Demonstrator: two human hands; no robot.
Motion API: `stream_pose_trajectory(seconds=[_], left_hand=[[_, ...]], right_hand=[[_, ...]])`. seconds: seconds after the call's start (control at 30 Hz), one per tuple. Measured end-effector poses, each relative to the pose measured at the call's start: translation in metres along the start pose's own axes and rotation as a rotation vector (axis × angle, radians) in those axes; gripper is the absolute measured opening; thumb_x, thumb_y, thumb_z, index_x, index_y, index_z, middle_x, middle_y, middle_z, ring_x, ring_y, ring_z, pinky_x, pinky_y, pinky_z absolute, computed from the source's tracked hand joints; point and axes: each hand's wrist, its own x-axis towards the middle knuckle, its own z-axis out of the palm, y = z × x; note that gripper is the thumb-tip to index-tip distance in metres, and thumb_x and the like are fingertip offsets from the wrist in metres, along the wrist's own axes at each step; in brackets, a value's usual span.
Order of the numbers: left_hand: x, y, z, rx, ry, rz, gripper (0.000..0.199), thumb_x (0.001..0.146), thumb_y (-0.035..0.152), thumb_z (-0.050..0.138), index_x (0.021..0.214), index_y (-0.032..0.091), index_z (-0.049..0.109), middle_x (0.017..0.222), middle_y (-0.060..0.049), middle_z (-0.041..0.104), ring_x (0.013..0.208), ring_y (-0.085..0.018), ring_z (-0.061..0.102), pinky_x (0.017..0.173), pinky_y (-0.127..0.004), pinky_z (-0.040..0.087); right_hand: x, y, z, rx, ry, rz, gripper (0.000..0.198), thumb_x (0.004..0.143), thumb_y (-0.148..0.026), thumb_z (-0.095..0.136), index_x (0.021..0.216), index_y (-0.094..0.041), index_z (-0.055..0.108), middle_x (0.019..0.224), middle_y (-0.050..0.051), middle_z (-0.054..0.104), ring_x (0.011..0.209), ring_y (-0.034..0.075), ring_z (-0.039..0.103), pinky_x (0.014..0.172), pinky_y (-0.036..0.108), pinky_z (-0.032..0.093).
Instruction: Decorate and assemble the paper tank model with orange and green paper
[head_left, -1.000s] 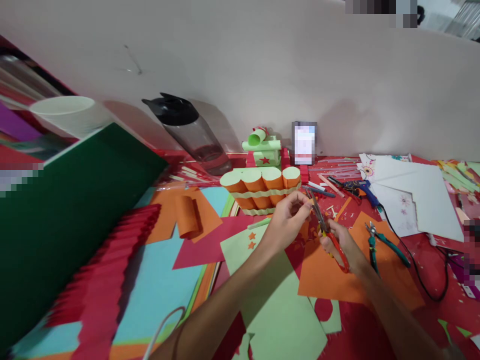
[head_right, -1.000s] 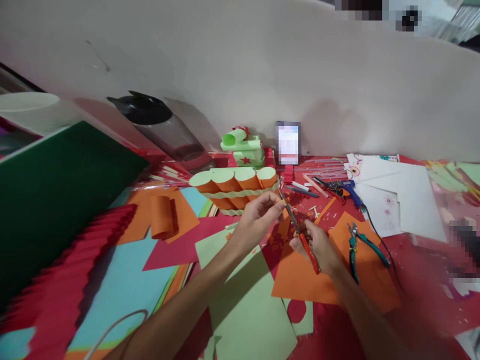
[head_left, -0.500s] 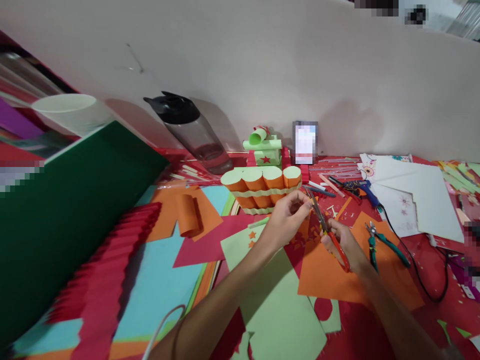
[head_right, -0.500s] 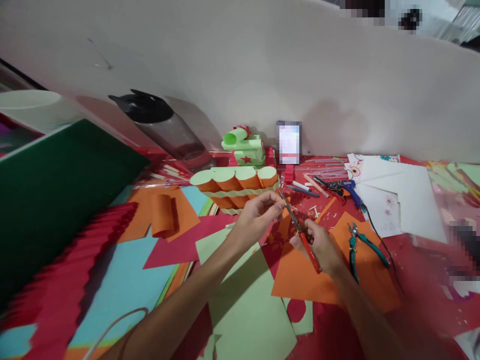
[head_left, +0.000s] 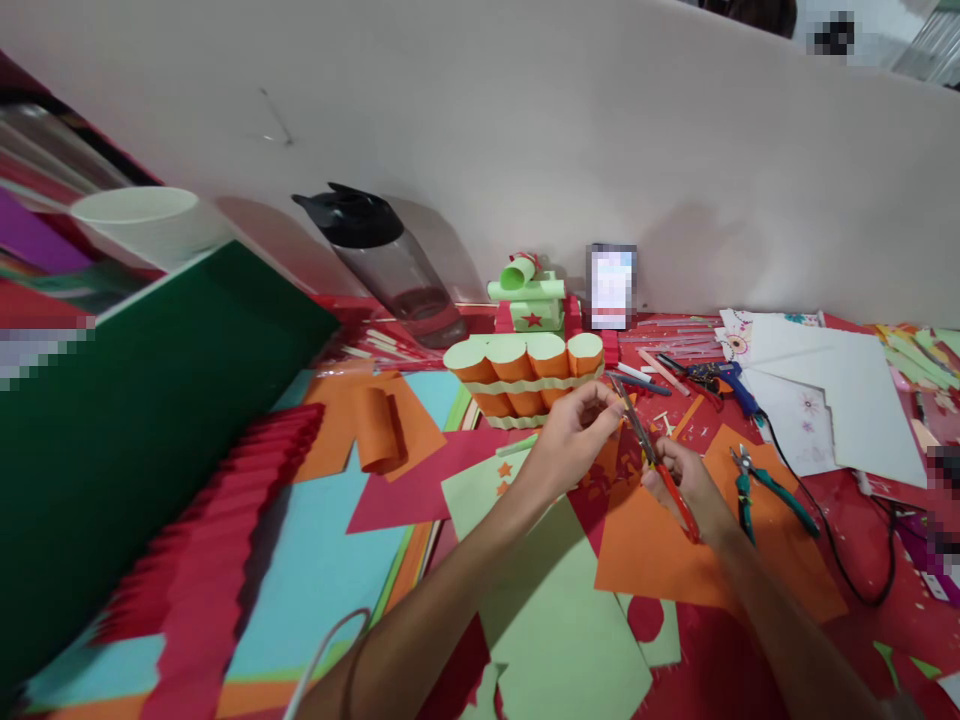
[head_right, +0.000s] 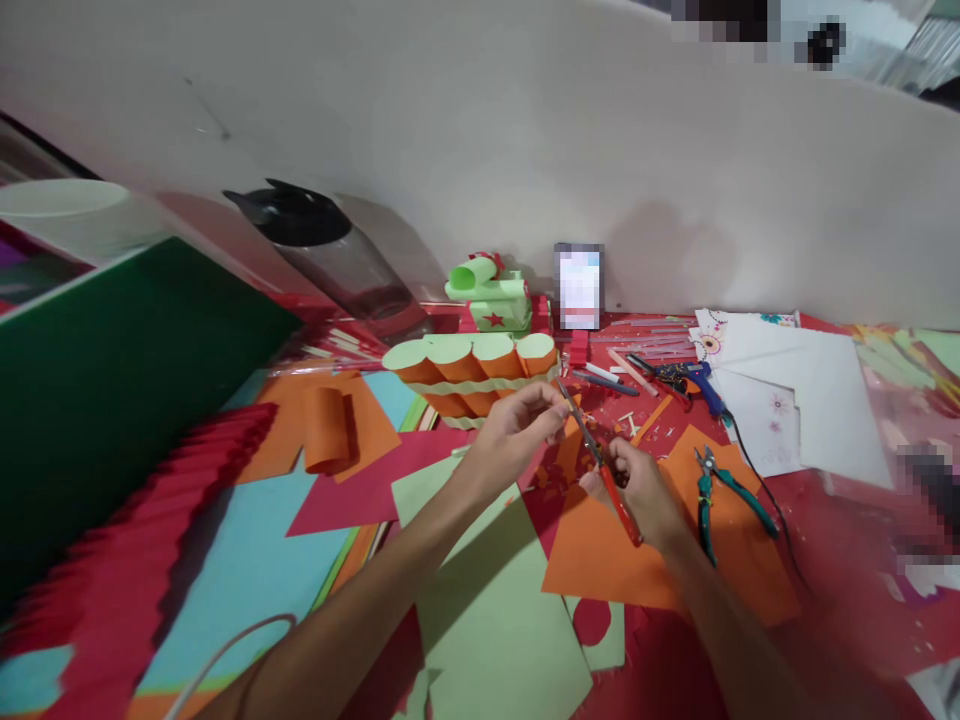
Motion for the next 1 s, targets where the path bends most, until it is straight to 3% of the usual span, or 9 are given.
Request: stream_pose_trajectory(seconds=[1.0], left_hand=[[-0.002,0.008,0.002,0.072,-0.048,0.051,0.029,0.094,0.042,0.061,0.077,0.02,0.053,0.066,0.004,0.049,0.06,-0.012,0.047,0.058,-0.025,0.037]], right_hand=[[0.002,0.008,0.0,0.01,-0.013,-0.047,0.04,0.087,-0.054,0.078,0.098,-0.021,0.058,0.072,-0.005,0.051,0.059,0.01,0.041,0.053,0.022,0.033]])
